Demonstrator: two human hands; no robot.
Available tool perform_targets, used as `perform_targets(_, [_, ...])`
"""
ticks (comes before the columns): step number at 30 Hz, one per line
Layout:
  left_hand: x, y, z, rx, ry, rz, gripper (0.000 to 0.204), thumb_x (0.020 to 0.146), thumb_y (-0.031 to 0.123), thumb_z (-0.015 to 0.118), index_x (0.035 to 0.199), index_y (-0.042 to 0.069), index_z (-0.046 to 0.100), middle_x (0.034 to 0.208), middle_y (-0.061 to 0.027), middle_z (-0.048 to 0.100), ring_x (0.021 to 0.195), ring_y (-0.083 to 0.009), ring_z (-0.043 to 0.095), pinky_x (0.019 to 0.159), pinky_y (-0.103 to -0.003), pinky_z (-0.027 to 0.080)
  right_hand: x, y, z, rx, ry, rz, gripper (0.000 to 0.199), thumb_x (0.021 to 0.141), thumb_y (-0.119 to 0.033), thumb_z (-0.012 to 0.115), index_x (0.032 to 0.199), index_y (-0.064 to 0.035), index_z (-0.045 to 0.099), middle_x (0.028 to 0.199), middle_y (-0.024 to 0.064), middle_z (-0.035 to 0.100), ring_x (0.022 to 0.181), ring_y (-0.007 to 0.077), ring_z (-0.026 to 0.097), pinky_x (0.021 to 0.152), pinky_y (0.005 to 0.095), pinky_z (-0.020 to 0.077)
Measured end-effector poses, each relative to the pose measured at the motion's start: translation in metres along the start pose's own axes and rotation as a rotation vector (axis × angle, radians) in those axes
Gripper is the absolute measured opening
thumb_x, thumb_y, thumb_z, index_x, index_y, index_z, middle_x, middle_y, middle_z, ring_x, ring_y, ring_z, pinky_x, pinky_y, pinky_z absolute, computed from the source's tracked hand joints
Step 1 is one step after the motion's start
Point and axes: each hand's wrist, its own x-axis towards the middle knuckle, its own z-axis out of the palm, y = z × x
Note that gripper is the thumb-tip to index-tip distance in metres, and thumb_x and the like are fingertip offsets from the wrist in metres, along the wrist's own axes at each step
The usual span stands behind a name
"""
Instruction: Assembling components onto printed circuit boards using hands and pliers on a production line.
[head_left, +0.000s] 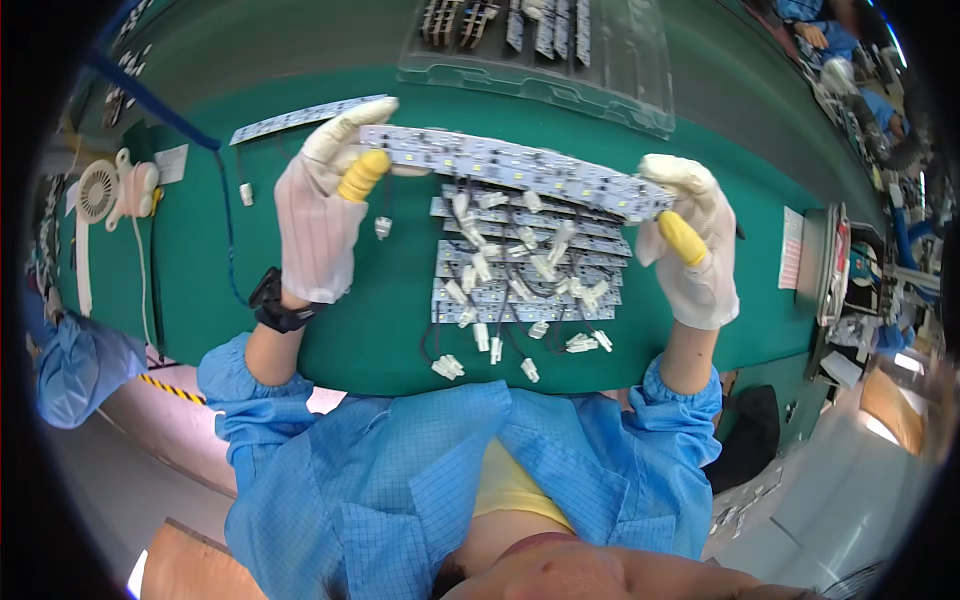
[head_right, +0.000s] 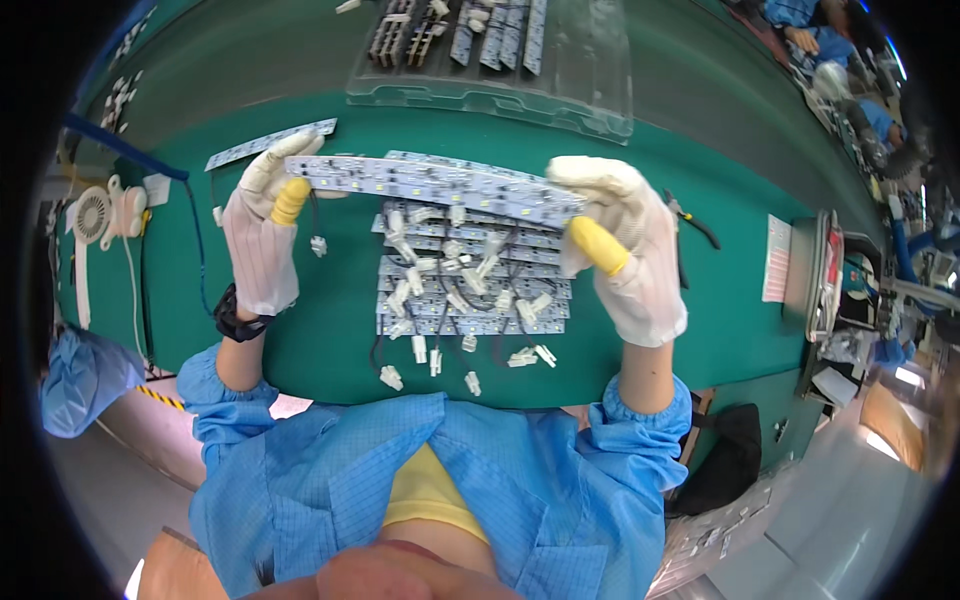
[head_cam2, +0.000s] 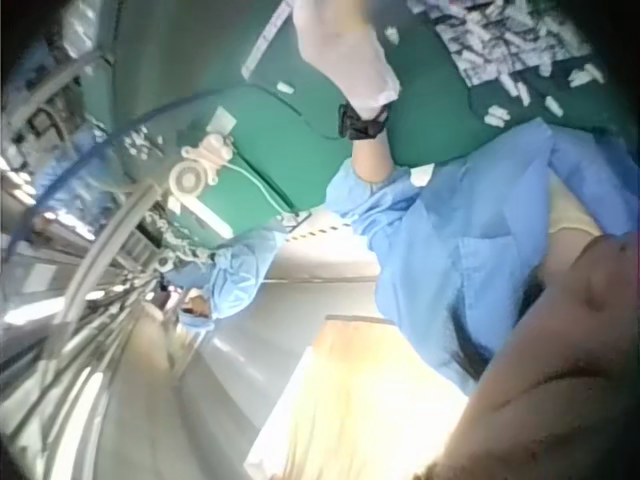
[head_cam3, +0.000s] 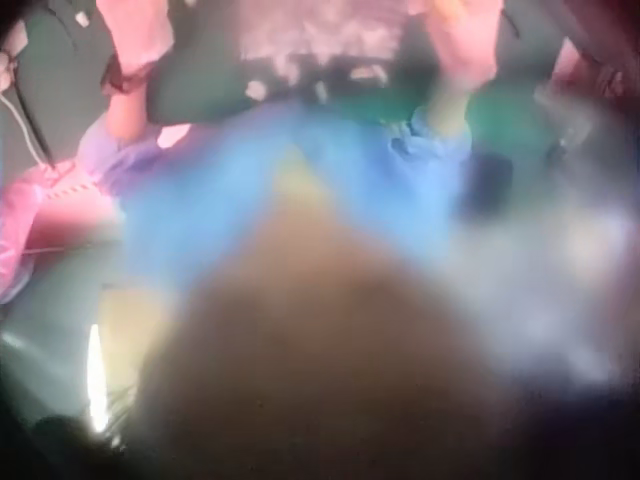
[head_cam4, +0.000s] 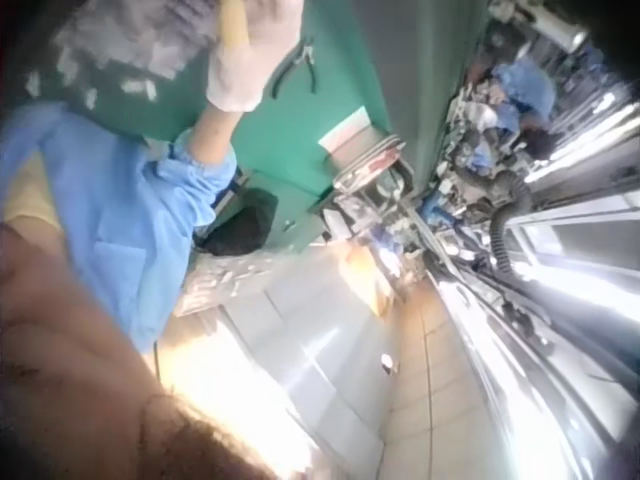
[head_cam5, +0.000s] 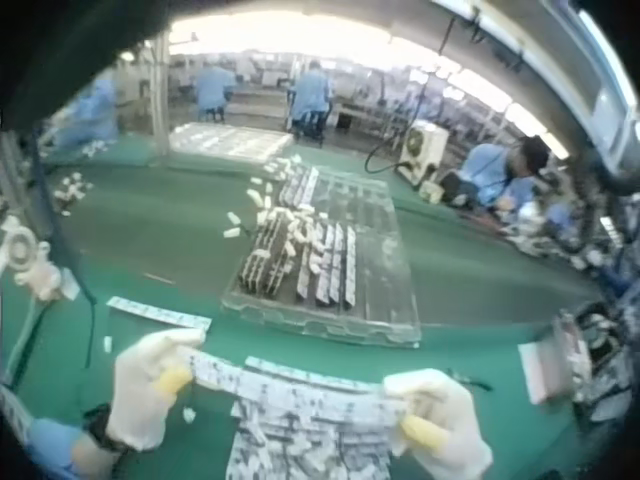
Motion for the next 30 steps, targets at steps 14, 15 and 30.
perform_targets(14, [-0.001, -0.010, -0.004, -0.048, -0.224, 0.039, 0.029, 0.094, 0.022, 0.056, 0.110, -0.002, 0.057, 0.091, -0.0161, 0.071, 0.090, -0.0158, 0.065, 0.092, -0.030, 0.043, 0.004, 0.010, -0.003, -0.111, 0.179, 0.217, 0.045, 0.091, -0.044, 0.058, 0.104, -0.0016, 0.060, 0.066, 0.0019, 0.058, 0.055, 0.0075, 0.051, 0.056, 0.0215, 0.0410])
perform_targets(15, [0.000, -0.005, -0.003, 0.107, -0.195, 0.047, 0.026, 0.095, 0.020, 0.055, 0.110, -0.001, 0.057, 0.091, -0.0151, 0.071, 0.084, -0.0150, 0.066, 0.084, -0.027, 0.046, 0.003, 0.010, -0.008, -0.110, 0.177, 0.216, 0.045, 0.091, -0.044, 0.058, 0.104, -0.0016, 0.060, 0.066, 0.0019, 0.058, 0.055, 0.0075, 0.051, 0.056, 0.0215, 0.0410])
perform_targets(30, [0.005, -0.005, -0.009, 0.297, -0.148, -0.042, 0.053, 0.099, 0.042, 0.037, 0.117, -0.003, 0.059, 0.073, -0.0108, 0.070, 0.086, -0.0128, 0.065, 0.086, -0.028, 0.045, 0.005, 0.003, -0.011, -0.140, 0.021, 0.196, 0.027, 0.092, -0.024, 0.054, 0.082, 0.0002, 0.056, 0.066, 0.0087, 0.063, 0.048, 0.0131, 0.057, 0.046, 0.0218, 0.0458])
